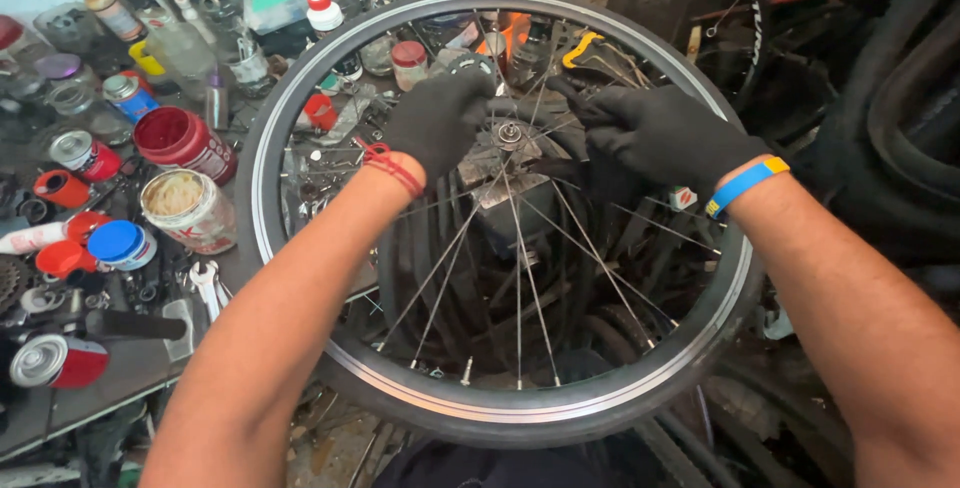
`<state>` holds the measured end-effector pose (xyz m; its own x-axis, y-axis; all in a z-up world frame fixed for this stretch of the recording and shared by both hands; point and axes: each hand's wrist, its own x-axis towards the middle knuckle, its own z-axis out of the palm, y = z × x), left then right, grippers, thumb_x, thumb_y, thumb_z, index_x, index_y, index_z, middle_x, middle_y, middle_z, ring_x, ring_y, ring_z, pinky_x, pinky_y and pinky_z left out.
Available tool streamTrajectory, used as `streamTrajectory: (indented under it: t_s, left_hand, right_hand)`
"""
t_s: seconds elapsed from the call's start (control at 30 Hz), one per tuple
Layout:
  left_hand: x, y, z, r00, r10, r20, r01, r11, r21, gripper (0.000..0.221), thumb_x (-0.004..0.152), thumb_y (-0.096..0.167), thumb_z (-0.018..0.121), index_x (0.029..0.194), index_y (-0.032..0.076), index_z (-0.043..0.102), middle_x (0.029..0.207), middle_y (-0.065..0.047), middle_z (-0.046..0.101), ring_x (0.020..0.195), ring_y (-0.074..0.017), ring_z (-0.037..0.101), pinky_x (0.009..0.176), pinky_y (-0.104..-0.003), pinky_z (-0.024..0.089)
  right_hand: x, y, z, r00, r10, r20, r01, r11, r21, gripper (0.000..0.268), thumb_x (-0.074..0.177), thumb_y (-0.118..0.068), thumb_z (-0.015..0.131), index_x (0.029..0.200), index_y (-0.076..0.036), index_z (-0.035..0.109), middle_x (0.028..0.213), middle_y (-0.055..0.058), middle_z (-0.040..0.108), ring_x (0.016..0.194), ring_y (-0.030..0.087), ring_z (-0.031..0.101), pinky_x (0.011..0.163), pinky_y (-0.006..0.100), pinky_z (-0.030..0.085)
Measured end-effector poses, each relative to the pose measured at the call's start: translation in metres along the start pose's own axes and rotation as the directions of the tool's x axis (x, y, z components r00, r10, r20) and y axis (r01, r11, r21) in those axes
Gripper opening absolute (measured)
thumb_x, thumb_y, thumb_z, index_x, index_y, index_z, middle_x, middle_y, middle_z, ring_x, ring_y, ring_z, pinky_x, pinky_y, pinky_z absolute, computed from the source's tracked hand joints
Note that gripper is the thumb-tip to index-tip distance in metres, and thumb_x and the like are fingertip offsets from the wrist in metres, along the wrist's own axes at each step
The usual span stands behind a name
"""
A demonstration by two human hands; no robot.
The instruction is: Applying grease to a bicycle wheel hub and tightening the axle nuts using wrenches.
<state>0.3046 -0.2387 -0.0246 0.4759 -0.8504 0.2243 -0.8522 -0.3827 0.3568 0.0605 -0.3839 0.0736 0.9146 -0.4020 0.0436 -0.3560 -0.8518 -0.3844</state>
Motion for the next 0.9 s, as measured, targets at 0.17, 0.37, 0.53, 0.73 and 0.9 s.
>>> streamTrajectory:
  t_s: [0.17,0.37,0.53,0.73,0.9]
  left_hand:
    - [-0.038,0.023,-0.023,0.985,0.14,-0.101,-0.141,0.99,-0.009,0.024,0.099,0.022,0.056,0.119,0.027,0.07,0.106,-0.015,0.072,0.104,-0.0397,0.073,0.089,-0.051,0.06]
    - [-0.028,-0.005,0.054,0.916,0.334,-0.224,-0.239,0.9,0.364,0.021,0.094,0.022,0.061,0.109,0.021,0.076,0.098,-0.012,0.071,0.094,-0.0351,0.074,0.075,-0.046,0.063]
    - [-0.052,0.023,0.035,0.909,0.342,-0.238,-0.244,0.9,0.361,0.018,0.098,0.026,0.059,0.098,0.027,0.077,0.086,-0.005,0.068,0.081,-0.0339,0.072,0.07,-0.041,0.059]
    - [-0.057,0.029,-0.007,0.87,0.431,-0.24,-0.318,0.862,0.395,0.022,0.092,0.021,0.061,0.104,0.029,0.076,0.082,-0.009,0.065,0.072,-0.0355,0.071,0.059,-0.046,0.057]
    - [-0.052,-0.003,0.007,0.944,0.282,-0.174,-0.155,0.841,0.519,0.017,0.085,0.03,0.064,0.095,0.032,0.078,0.082,-0.005,0.068,0.071,-0.0318,0.072,0.059,-0.043,0.056]
  right_hand:
    - [0.01,0.009,0.0,0.999,-0.019,0.049,0.019,1.0,0.01,0.029,0.095,-0.031,0.069,0.12,-0.018,0.073,0.104,0.019,0.078,0.112,0.044,0.069,0.096,0.056,0.053]
    - [-0.005,-0.015,-0.012,0.995,-0.018,0.095,0.01,0.997,0.083,0.031,0.094,-0.029,0.068,0.123,-0.02,0.073,0.108,0.015,0.079,0.114,0.041,0.07,0.097,0.055,0.053]
    - [-0.008,-0.017,-0.015,0.992,-0.024,0.127,0.014,0.997,0.076,0.036,0.094,-0.033,0.068,0.128,-0.02,0.072,0.111,0.016,0.078,0.118,0.041,0.068,0.1,0.055,0.052]
    - [-0.006,-0.017,-0.018,0.99,-0.048,0.133,0.041,0.997,0.06,0.036,0.095,-0.034,0.068,0.129,-0.023,0.072,0.115,0.015,0.078,0.12,0.04,0.067,0.102,0.054,0.052]
    - [-0.003,-0.018,-0.012,0.992,-0.072,0.1,0.06,0.991,0.116,0.035,0.097,-0.028,0.066,0.129,-0.017,0.072,0.114,0.018,0.077,0.119,0.043,0.067,0.103,0.054,0.05]
